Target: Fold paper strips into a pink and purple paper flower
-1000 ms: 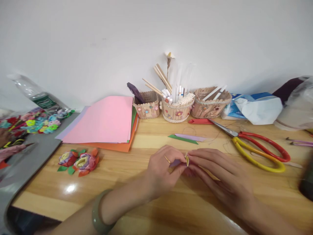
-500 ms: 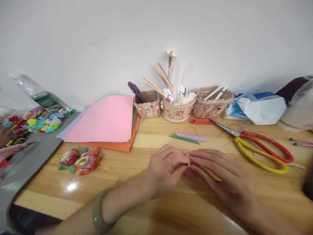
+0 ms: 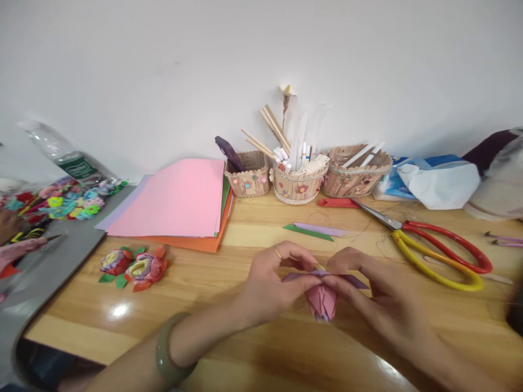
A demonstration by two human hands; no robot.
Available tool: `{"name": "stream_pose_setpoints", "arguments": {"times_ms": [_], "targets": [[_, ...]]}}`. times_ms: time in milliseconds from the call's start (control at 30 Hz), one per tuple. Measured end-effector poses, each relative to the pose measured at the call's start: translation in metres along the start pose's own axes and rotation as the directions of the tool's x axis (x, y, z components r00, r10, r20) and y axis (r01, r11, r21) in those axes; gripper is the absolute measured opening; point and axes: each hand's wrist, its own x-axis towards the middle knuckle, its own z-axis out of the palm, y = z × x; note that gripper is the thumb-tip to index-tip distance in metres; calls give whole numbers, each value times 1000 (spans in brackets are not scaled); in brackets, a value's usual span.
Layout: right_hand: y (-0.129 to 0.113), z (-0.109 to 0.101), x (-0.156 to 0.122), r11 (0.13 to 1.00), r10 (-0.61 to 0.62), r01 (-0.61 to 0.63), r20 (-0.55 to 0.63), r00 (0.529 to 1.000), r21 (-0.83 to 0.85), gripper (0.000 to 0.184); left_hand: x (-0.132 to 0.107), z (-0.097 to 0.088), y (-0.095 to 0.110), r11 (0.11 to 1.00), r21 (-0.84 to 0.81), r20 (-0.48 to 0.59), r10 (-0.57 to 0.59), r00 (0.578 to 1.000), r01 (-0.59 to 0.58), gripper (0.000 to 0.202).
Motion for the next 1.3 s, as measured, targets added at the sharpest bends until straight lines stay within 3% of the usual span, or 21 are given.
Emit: {"name": "stream_pose_setpoints", "arguments": {"times_ms": [100,200,367,533,667,833,1000,1167,1300], "targets": [[1,2,2,919,308,-330,129,943,218,16,4,0,0,937,-207,88,-268,960,280,22],[6,5,4,793,472,-522,225,853,315,25,11,-1,-5,863,-254,145,-412,900,436,27],[17,7,9,722,528,-598,280,802,349,26,17,-4,-9,744,-270,149,-594,790,611,31],[16,5,13,718,524,-600,293,800,354,28,17,-5,-9,721,-239,160,-631,759,650,31],[17,4,13,734,502,-588,313,806,340,26,17,-6,-12,725,-278,185,-603,776,630,35],[18,4,11,817,465,-527,273,842,235,23,18,-6,-15,752,-276,163,-577,800,599,38],[16,8,9,857,461,-495,219,860,141,21,19,-6,-17,783,-241,151,-554,819,574,28],[17,10,1,910,404,-413,154,902,30,16,15,-4,-20,893,-87,84,-436,896,442,5],[18,10,1,905,405,-419,151,902,72,13,9,-3,-17,953,141,20,-274,961,269,8]]}}
